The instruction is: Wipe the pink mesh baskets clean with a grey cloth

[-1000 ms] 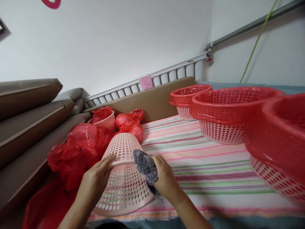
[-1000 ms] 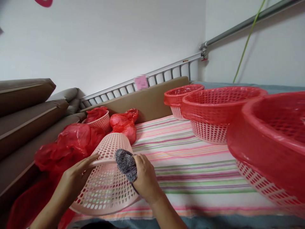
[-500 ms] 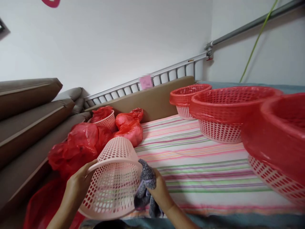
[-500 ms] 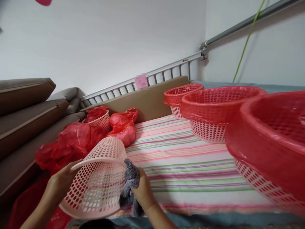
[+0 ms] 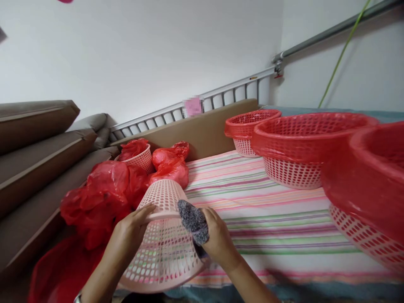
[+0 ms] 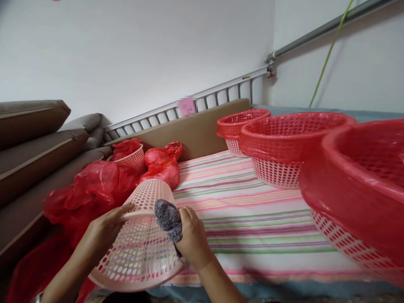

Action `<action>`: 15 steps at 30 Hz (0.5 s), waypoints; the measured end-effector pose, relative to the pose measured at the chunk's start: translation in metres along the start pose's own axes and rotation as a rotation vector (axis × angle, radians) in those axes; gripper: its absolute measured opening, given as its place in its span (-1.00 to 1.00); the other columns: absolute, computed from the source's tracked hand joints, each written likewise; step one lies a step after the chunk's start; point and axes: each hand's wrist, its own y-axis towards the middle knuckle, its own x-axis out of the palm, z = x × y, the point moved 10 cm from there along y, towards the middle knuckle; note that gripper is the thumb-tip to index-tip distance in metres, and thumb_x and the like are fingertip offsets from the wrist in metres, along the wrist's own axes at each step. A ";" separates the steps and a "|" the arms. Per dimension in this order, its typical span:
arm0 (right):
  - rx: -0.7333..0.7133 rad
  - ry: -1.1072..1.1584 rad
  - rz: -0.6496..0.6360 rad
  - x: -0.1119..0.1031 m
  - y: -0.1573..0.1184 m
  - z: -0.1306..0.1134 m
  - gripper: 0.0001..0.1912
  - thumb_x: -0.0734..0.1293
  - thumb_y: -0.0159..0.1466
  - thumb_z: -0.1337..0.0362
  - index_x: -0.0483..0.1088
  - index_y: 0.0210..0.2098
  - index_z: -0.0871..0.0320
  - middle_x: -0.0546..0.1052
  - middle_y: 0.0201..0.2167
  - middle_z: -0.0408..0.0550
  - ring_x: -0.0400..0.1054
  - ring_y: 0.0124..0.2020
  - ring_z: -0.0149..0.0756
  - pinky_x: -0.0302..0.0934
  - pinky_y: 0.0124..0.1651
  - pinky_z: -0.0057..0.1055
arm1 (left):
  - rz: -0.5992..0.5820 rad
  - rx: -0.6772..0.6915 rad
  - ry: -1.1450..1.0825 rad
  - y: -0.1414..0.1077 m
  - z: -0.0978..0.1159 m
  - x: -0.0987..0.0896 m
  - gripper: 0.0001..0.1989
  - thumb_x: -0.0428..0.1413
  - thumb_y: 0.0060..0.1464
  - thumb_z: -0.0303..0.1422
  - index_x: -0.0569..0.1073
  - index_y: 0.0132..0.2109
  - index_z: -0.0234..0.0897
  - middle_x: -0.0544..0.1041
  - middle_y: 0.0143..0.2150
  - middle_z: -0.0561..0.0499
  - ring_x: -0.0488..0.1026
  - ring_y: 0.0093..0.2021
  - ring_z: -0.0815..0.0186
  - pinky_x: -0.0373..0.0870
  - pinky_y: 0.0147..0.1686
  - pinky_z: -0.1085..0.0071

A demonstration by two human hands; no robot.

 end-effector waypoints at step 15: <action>0.027 0.178 0.005 0.021 -0.046 0.010 -0.75 0.22 0.03 0.49 0.23 -0.29 0.14 0.36 -0.34 -0.06 0.28 -0.29 -0.25 0.18 -0.25 -0.35 | 0.093 -0.229 -0.090 -0.052 -0.079 -0.020 -0.66 0.07 0.06 -0.27 0.48 0.00 -0.18 0.59 -0.06 -0.01 0.55 -0.09 0.22 0.48 -0.08 0.33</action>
